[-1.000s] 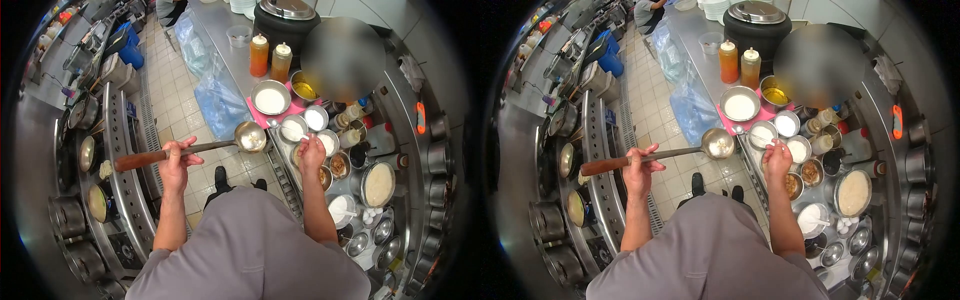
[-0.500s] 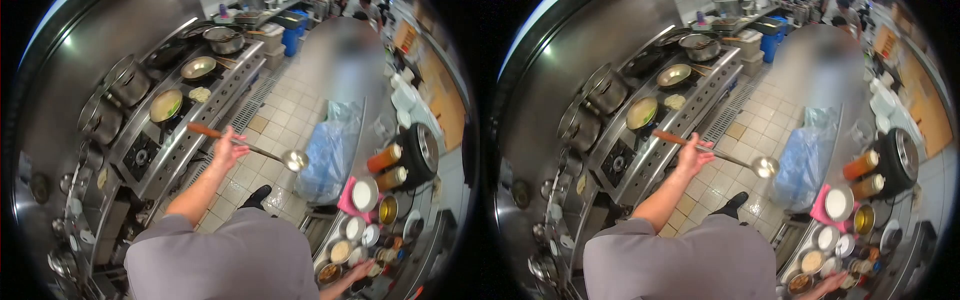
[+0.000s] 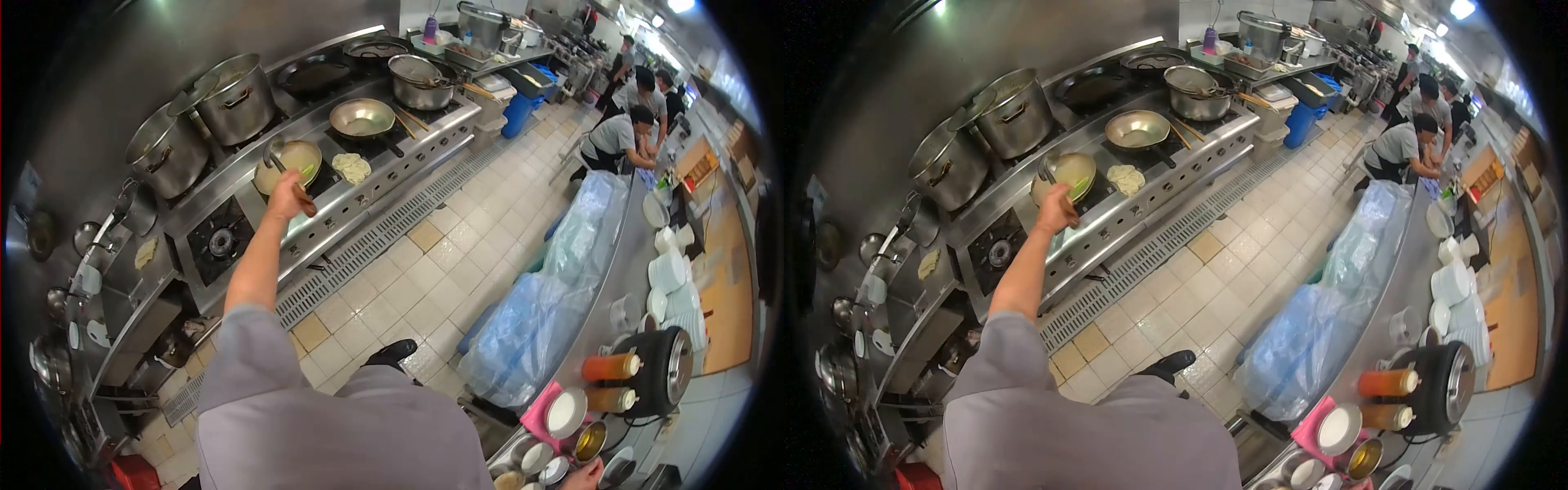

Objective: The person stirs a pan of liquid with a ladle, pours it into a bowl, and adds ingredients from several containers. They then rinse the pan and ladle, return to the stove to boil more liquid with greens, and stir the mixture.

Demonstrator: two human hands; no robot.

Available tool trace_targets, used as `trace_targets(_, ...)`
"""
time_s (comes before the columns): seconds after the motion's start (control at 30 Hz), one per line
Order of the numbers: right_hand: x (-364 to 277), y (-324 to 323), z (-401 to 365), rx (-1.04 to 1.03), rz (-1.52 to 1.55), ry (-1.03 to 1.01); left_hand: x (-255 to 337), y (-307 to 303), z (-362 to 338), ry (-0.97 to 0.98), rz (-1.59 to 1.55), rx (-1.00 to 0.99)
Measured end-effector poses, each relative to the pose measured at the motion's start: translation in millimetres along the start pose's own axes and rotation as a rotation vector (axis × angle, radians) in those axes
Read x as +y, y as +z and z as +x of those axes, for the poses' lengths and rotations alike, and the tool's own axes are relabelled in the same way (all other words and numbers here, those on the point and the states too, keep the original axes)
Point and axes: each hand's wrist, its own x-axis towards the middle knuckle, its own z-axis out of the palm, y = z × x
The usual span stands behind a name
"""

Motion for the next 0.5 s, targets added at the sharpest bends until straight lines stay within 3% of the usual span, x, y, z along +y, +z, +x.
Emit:
trace_targets(0.07, -24.1, 20.9, 9.7, -0.066, 0.064, 0.013, -33.9, 19.3, 13.8, 0.156, 0.528, -0.428)
trace_targets(0.13, -34.6, 26.5, 15.9, -0.065, 0.072, -0.027, -46.2, 40.4, 9.9, 0.074, 0.609, -0.486)
trace_targets(0.2, -45.9, 12.3, 18.7, -0.191, -0.231, 0.025, -67.0, 63.0, -4.3, -0.008, 0.703, -0.505)
trace_targets(0.23, -33.4, 3.9, 20.5, -0.101, -0.214, -0.07, -103.5, 78.3, -13.7, -0.007, 0.697, -0.468)
trace_targets(0.27, 29.8, 10.1, 36.2, -0.204, -0.166, 0.035, -152.2, 92.9, -25.9, -0.073, 0.537, -0.232)
trace_targets(0.3, 100.1, -16.0, 30.3, -0.254, -0.136, 0.181, -131.9, 101.5, -18.9, -0.219, 0.896, -0.508)
trace_targets(0.33, 14.8, -39.8, 34.9, -0.085, 0.185, 0.386, -127.9, 111.7, -28.3, -0.196, 0.869, -0.632)
trace_targets(0.37, -46.6, -78.1, 46.8, -0.003, -0.07, 0.288, -134.1, 126.1, -36.7, -0.142, 0.789, -0.704)
trace_targets(0.4, -84.4, -99.5, 61.1, 0.118, -0.029, 0.284, -139.4, 128.1, -36.8, -0.086, 0.746, -0.746)
trace_targets(0.47, -74.5, -159.4, 89.6, 0.161, -0.144, 0.353, -129.7, 145.5, -30.2, 0.044, 0.72, -0.734)
trace_targets(0.5, -51.7, -190.0, 96.5, 0.295, -0.191, 0.151, -105.0, 159.4, -22.8, 0.12, 0.721, -0.692)
